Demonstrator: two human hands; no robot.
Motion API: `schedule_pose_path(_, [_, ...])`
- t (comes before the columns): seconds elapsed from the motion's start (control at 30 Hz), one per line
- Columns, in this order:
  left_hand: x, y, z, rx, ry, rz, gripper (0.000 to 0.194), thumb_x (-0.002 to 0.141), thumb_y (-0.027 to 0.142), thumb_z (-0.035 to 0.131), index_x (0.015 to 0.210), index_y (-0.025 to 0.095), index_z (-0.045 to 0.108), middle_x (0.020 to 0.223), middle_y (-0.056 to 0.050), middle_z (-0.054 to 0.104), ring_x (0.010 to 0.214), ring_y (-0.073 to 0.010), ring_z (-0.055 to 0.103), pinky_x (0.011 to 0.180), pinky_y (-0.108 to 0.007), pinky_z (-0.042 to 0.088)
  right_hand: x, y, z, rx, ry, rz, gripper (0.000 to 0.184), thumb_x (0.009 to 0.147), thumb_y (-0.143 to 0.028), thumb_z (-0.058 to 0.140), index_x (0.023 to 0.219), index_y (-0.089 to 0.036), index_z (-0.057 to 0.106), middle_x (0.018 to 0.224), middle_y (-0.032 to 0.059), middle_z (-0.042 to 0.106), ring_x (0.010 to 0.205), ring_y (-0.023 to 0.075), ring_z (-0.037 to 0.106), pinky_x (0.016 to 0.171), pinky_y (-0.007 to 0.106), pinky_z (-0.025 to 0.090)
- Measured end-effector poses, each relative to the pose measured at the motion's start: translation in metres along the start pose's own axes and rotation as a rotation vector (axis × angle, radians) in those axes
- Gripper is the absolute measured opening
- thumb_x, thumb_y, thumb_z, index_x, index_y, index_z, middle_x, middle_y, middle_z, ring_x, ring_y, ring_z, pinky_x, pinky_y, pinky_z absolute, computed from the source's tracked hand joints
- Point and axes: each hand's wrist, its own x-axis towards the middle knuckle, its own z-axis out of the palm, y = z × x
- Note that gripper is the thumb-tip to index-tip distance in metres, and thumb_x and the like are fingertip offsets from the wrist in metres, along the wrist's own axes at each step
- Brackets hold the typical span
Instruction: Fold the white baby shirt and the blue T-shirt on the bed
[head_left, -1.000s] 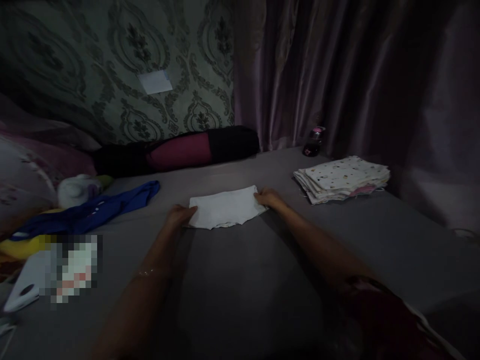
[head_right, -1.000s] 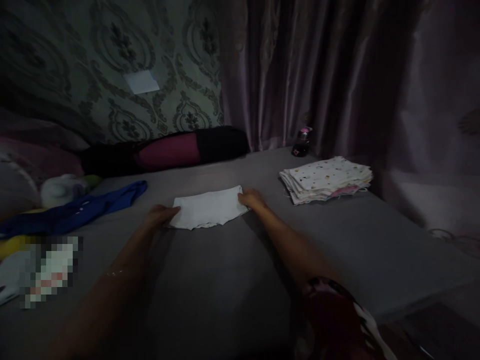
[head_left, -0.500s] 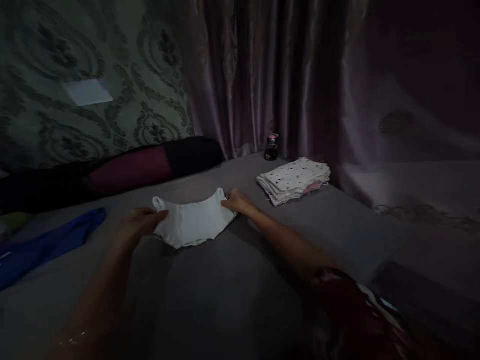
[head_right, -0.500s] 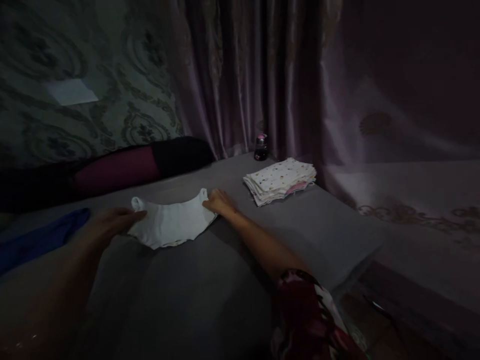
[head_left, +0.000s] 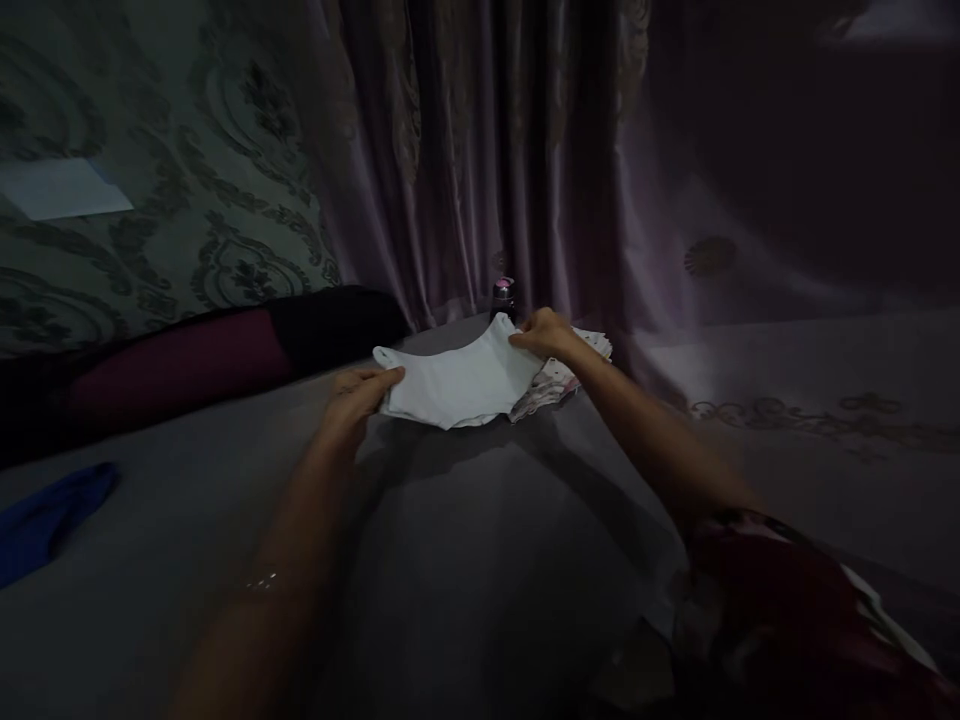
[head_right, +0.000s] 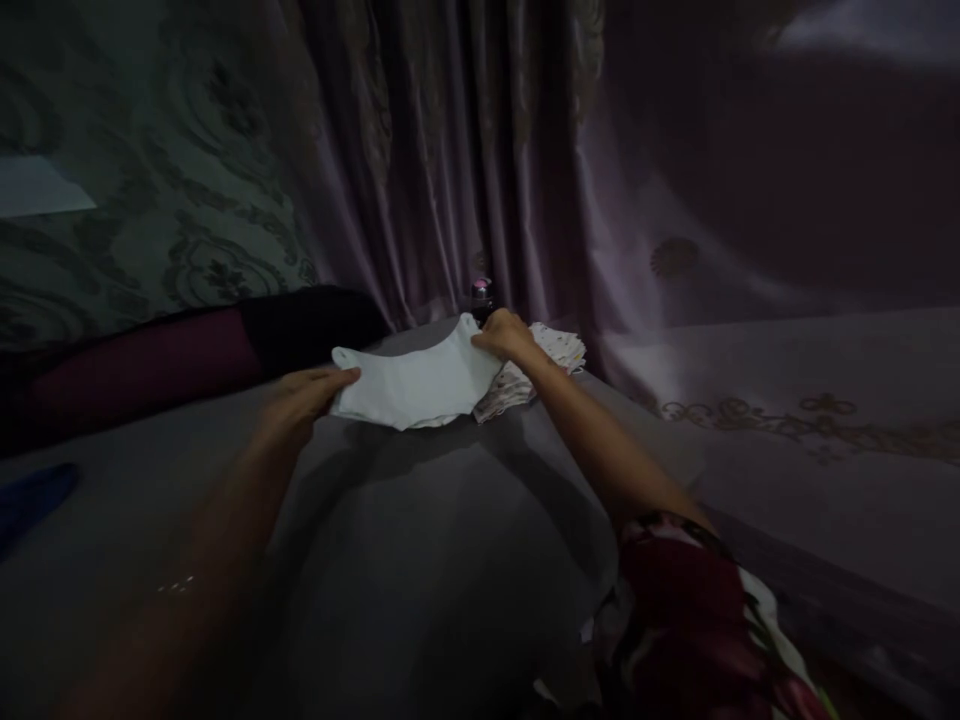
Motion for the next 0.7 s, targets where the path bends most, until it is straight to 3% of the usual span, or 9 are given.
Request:
schedule_pose_path(0.2, [0.008,0.008,0.072,-0.243,-0.121,0.039,0.019,0.058,0.028,0.076,0.059,0.014,0.063,0.050,0.002,0.053,0.049,-0.0104,0.049,0.051,-0.022,0.037,0.021,0.036,-0.048,-0.138,0.073,0.108,0.029,0.081,-0.030,0.063,0.105,-0.014,0.071,0.097,0.0091,0.070,0.093,0.0222,0.065,0.078,0.028,0.050])
schedule_pose_path(0.4, [0.014,0.009,0.135,-0.413,-0.213,0.070,0.029,0.056,0.036,0.081,0.059,0.014,0.062,0.052,0.003,0.053,0.049,-0.0081,0.047,0.051,-0.021,0.034,0.056,0.074,-0.067,-0.266,0.164,0.188,0.038,0.080,-0.029,0.064,0.115,-0.014,0.066,0.109,0.0114,0.068,0.099,0.0249,0.065,0.082,0.033,0.052])
schedule_pose_path(0.7, [0.011,-0.003,0.189,-0.603,-0.273,-0.044,0.034,0.054,0.040,0.084,0.065,0.014,0.064,0.060,0.002,0.060,0.056,-0.0095,0.054,0.055,-0.021,0.040,0.079,0.096,-0.080,-0.388,0.201,0.202,0.041,0.082,-0.028,0.067,0.120,-0.012,0.063,0.116,0.0140,0.066,0.109,0.0267,0.062,0.087,0.034,0.050])
